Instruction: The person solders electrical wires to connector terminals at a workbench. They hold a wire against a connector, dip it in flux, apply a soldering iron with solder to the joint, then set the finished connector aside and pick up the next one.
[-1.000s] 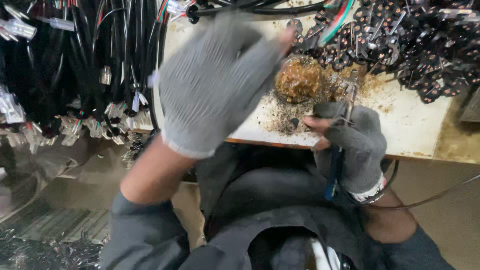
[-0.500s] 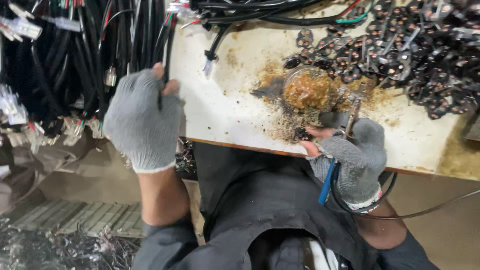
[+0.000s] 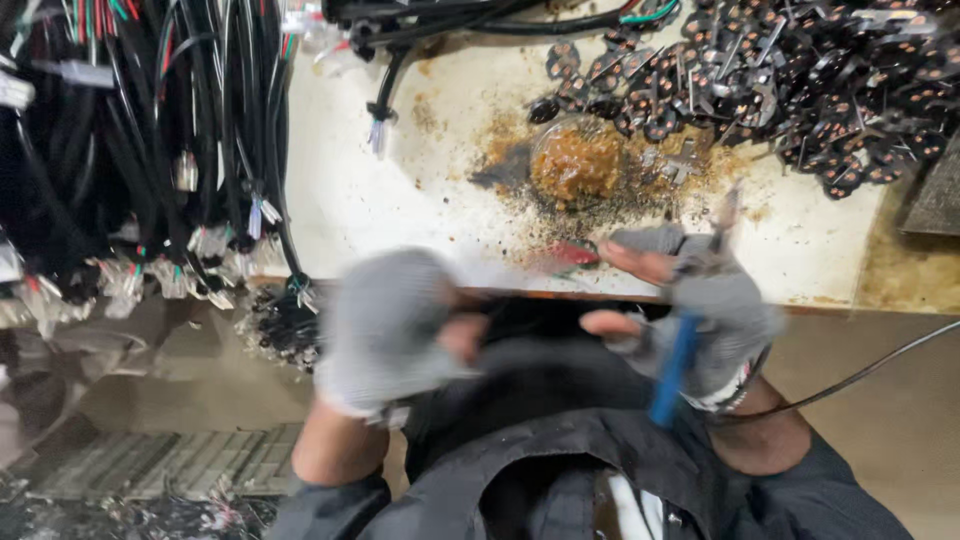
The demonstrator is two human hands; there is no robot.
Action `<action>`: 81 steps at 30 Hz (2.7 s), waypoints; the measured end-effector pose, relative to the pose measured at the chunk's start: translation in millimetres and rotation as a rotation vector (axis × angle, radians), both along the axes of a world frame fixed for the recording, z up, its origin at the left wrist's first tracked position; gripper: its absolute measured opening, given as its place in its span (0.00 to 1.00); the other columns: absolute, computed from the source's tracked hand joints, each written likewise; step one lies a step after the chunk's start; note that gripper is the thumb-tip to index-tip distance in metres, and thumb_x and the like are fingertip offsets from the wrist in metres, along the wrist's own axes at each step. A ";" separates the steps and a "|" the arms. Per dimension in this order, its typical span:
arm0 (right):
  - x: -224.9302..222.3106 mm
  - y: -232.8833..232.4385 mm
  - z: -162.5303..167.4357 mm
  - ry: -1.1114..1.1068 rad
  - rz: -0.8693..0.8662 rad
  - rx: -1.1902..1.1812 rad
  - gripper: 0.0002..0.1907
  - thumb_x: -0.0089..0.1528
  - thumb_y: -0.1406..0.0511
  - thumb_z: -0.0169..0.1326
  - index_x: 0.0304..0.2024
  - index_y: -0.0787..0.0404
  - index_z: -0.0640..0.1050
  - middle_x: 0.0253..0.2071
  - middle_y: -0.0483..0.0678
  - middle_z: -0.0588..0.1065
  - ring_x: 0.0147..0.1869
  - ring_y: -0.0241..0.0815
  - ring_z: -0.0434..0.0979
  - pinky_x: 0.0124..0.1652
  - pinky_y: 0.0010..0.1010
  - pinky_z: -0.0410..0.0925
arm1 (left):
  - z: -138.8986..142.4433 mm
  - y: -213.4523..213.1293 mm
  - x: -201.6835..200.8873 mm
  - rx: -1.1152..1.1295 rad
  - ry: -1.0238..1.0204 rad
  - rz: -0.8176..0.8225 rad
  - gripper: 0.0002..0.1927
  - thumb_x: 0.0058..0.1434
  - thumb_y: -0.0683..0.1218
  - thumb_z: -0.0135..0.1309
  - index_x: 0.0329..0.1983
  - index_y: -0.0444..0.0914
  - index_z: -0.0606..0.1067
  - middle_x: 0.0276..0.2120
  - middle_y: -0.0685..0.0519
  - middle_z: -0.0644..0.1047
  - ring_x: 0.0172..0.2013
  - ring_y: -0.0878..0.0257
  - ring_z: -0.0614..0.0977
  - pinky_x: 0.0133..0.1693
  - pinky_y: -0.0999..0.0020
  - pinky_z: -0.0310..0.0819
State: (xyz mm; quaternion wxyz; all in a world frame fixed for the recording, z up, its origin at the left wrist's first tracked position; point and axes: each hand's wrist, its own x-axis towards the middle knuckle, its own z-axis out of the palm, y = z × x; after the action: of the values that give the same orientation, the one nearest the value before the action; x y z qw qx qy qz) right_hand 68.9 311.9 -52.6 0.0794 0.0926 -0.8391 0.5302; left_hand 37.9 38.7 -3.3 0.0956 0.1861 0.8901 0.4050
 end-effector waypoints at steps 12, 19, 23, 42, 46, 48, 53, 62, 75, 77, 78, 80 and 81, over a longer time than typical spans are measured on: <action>2.4 3.7 -6.5 -0.286 0.134 -0.278 0.07 0.63 0.68 0.60 0.40 0.61 0.75 0.36 0.55 0.81 0.37 0.44 0.81 0.40 0.32 0.73 | -6.0 49.1 -4.3 0.054 -0.392 -0.164 0.20 0.57 0.56 0.68 0.42 0.41 0.74 0.30 0.48 0.78 0.34 0.46 0.81 0.33 0.55 0.73; 35.3 24.9 -27.8 -0.963 -0.165 -0.986 0.12 0.66 0.69 0.52 0.44 0.76 0.79 0.39 0.60 0.81 0.37 0.43 0.79 0.38 0.28 0.72 | -47.0 62.9 17.4 0.269 -0.385 -0.066 0.08 0.64 0.46 0.62 0.40 0.41 0.75 0.33 0.49 0.80 0.34 0.51 0.84 0.36 0.59 0.76; 45.1 26.0 -36.3 -0.566 0.080 -0.338 0.09 0.62 0.72 0.59 0.43 0.73 0.79 0.34 0.56 0.78 0.36 0.39 0.77 0.35 0.23 0.70 | -42.4 58.2 17.3 0.359 -0.412 -0.023 0.07 0.64 0.45 0.61 0.41 0.39 0.76 0.33 0.49 0.80 0.34 0.54 0.84 0.37 0.63 0.78; 42.8 28.1 -38.5 -0.539 0.029 -0.462 0.12 0.61 0.69 0.64 0.45 0.60 0.77 0.36 0.48 0.78 0.37 0.36 0.79 0.36 0.23 0.72 | -57.6 61.4 21.4 0.418 -0.197 -0.069 0.07 0.62 0.43 0.62 0.42 0.41 0.77 0.38 0.52 0.81 0.39 0.56 0.86 0.42 0.63 0.81; 42.2 22.6 -25.2 -0.383 0.006 -0.224 0.13 0.60 0.67 0.66 0.43 0.57 0.76 0.39 0.46 0.77 0.42 0.37 0.80 0.42 0.25 0.74 | -60.1 61.6 18.9 0.233 -0.022 -0.234 0.09 0.54 0.44 0.64 0.37 0.44 0.77 0.37 0.51 0.81 0.34 0.52 0.84 0.35 0.58 0.76; 40.0 20.8 -21.7 -0.440 -0.019 -0.325 0.14 0.60 0.66 0.67 0.43 0.57 0.75 0.39 0.44 0.78 0.42 0.36 0.81 0.44 0.25 0.76 | -60.2 56.0 15.8 0.174 -0.032 -0.370 0.09 0.52 0.45 0.65 0.35 0.46 0.78 0.36 0.51 0.82 0.31 0.52 0.83 0.30 0.57 0.73; 33.7 20.5 -19.9 -0.377 0.000 -0.175 0.10 0.61 0.67 0.66 0.40 0.58 0.76 0.39 0.44 0.78 0.43 0.36 0.81 0.42 0.23 0.74 | -59.7 51.2 15.2 0.368 -0.219 -0.194 0.11 0.60 0.42 0.63 0.43 0.43 0.74 0.38 0.53 0.80 0.37 0.54 0.84 0.39 0.61 0.78; 48.1 32.1 -38.5 -0.498 0.016 -0.268 0.10 0.58 0.66 0.66 0.39 0.61 0.78 0.35 0.46 0.79 0.38 0.36 0.80 0.40 0.26 0.74 | -64.0 52.6 19.5 0.396 -0.121 -0.166 0.17 0.51 0.43 0.66 0.42 0.43 0.75 0.38 0.52 0.79 0.38 0.52 0.83 0.39 0.60 0.78; 48.2 39.6 -35.6 -0.558 0.112 -0.281 0.12 0.59 0.62 0.66 0.40 0.61 0.78 0.39 0.45 0.78 0.43 0.35 0.80 0.45 0.27 0.74 | -37.2 64.5 7.8 0.417 -0.200 -0.058 0.17 0.56 0.47 0.59 0.48 0.38 0.75 0.34 0.48 0.76 0.32 0.50 0.80 0.35 0.59 0.75; 45.9 37.7 -31.2 -0.551 0.123 -0.283 0.12 0.59 0.62 0.66 0.40 0.61 0.79 0.40 0.45 0.78 0.45 0.37 0.80 0.48 0.27 0.74 | -36.0 66.6 5.5 0.287 -0.204 -0.094 0.11 0.57 0.49 0.62 0.42 0.43 0.78 0.31 0.50 0.75 0.33 0.50 0.80 0.35 0.59 0.74; 43.9 36.8 -30.8 -0.550 0.122 -0.291 0.12 0.59 0.62 0.66 0.40 0.61 0.79 0.40 0.45 0.78 0.44 0.37 0.80 0.47 0.27 0.74 | -36.3 67.8 4.9 0.222 -0.205 -0.112 0.08 0.58 0.50 0.63 0.39 0.46 0.80 0.30 0.50 0.75 0.33 0.51 0.80 0.34 0.59 0.73; 40.3 34.2 -32.2 -0.550 0.121 -0.309 0.12 0.59 0.62 0.65 0.40 0.61 0.78 0.40 0.45 0.78 0.43 0.36 0.80 0.46 0.27 0.73 | -38.3 70.0 4.7 0.216 -0.196 -0.112 0.06 0.56 0.50 0.63 0.36 0.47 0.81 0.29 0.52 0.74 0.32 0.52 0.80 0.34 0.59 0.72; 39.1 34.5 -32.6 -0.534 0.129 -0.298 0.11 0.60 0.62 0.65 0.39 0.61 0.78 0.39 0.45 0.78 0.43 0.36 0.80 0.46 0.27 0.73 | -39.4 70.7 5.8 0.213 -0.193 -0.111 0.05 0.55 0.49 0.64 0.34 0.48 0.81 0.28 0.52 0.74 0.32 0.52 0.80 0.33 0.59 0.72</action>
State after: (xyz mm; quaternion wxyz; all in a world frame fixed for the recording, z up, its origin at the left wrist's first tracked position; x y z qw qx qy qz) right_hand 108.0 346.4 -85.2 -0.1649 -0.0094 -0.7358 0.6567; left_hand 43.7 109.4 -42.7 0.1827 0.2041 0.8173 0.5070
